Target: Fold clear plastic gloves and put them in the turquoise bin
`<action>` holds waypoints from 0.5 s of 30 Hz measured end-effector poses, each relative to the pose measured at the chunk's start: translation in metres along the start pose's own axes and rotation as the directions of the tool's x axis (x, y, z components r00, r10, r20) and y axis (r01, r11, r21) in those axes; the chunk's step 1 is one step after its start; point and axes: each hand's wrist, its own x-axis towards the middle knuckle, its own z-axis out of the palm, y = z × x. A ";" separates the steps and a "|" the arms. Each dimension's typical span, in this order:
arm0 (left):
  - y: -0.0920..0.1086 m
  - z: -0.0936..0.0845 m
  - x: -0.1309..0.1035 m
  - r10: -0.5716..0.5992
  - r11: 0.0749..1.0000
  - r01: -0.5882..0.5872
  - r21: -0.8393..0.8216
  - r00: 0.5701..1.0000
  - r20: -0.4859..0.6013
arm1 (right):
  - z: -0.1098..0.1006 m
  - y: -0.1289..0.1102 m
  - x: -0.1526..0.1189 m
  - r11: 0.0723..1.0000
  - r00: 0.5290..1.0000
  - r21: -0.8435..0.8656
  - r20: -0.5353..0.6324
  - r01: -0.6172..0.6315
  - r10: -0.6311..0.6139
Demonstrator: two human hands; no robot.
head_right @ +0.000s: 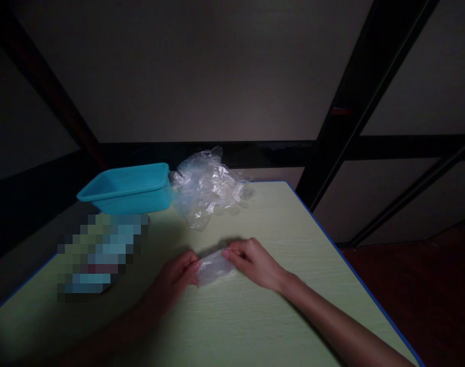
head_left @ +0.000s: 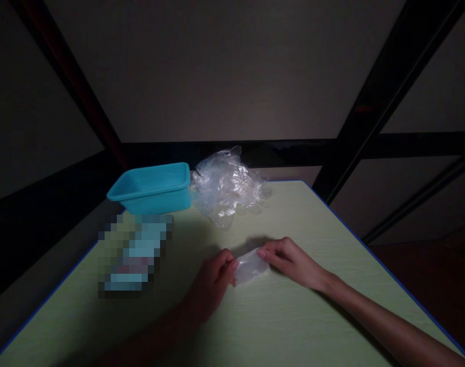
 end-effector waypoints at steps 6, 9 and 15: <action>0.000 -0.001 0.016 -0.272 0.935 0.272 -0.227 0.962 0.032 | 0.007 0.006 0.017 0.996 0.993 -0.009 -0.076 -0.091 0.090; 0.000 -0.001 0.019 -0.317 0.920 0.318 -0.230 0.947 0.043 | 0.009 0.007 0.021 0.989 0.987 -0.077 -0.108 -0.124 0.115; -0.003 -0.005 0.023 -0.382 0.885 0.390 -0.253 0.920 0.081 | 0.010 0.004 0.023 0.975 0.981 -0.167 -0.148 -0.146 0.122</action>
